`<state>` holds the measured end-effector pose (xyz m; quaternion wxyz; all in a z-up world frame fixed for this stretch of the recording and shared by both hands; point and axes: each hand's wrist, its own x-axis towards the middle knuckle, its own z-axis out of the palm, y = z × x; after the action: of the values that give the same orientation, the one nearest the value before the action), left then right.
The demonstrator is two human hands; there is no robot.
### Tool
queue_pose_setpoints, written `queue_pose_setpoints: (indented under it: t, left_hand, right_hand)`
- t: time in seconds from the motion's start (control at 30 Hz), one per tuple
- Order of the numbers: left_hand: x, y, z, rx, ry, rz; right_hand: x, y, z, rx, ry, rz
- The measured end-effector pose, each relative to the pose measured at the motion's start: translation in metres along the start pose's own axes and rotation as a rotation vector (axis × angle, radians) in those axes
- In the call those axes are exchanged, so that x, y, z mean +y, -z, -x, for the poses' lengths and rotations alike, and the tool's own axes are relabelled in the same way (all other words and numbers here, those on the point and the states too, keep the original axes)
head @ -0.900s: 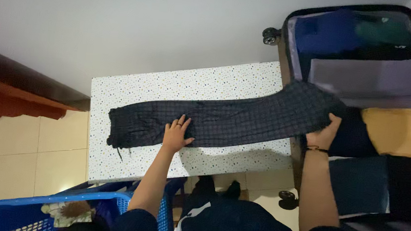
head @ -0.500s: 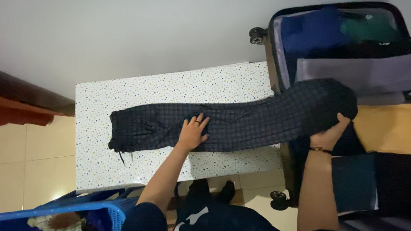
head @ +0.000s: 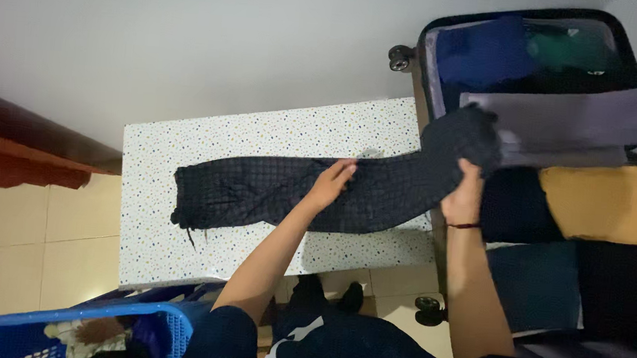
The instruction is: The person folds a pair of checked pants and a black t-shirt on a table before placing them into an open suitcase.
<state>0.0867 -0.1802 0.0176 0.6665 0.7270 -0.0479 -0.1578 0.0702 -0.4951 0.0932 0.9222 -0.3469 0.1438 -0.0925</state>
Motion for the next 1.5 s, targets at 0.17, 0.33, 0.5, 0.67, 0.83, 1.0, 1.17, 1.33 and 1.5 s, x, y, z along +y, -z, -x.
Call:
queue_pose_setpoints:
  t: [0.17, 0.33, 0.5, 0.67, 0.83, 1.0, 1.17, 1.33, 1.5]
  left_hand:
    - [0.083, -0.002, 0.012, -0.223, 0.167, 0.523]
    - [0.105, 0.008, 0.024, -0.157, 0.253, 0.727]
    - [0.067, 0.025, 0.032, -0.005, 0.325, 0.595]
    - [0.019, 0.028, 0.034, 0.153, 0.301, 0.409]
    - [0.031, 0.024, 0.05, 0.237, 0.253, 0.341]
    - [0.058, 0.013, 0.061, 0.279, 0.174, 0.304]
    - [0.066, 0.006, 0.068, 0.293, 0.113, 0.217]
    - [0.065, 0.011, 0.068, 0.325, 0.022, 0.155]
    - [0.066, 0.033, 0.079, 0.35, 0.036, 0.155]
  right_hand:
    - [0.051, -0.049, 0.03, -0.321, 0.34, 0.844]
    - [0.077, -0.102, 0.068, -0.82, 0.514, 1.27]
    - [0.093, -0.102, 0.1, -1.03, 0.509, 1.498]
    - [0.109, -0.067, 0.132, -1.09, 0.544, 1.457]
    - [0.132, -0.005, 0.154, -1.249, 0.434, 1.527]
    - [0.146, 0.028, 0.153, -1.229, 0.29, 1.737]
    - [0.161, 0.047, 0.15, -0.978, 0.076, 1.993]
    - [0.168, 0.055, 0.15, -0.995, 0.111, 2.171]
    - [0.176, 0.044, 0.152, -0.963, 0.075, 2.309]
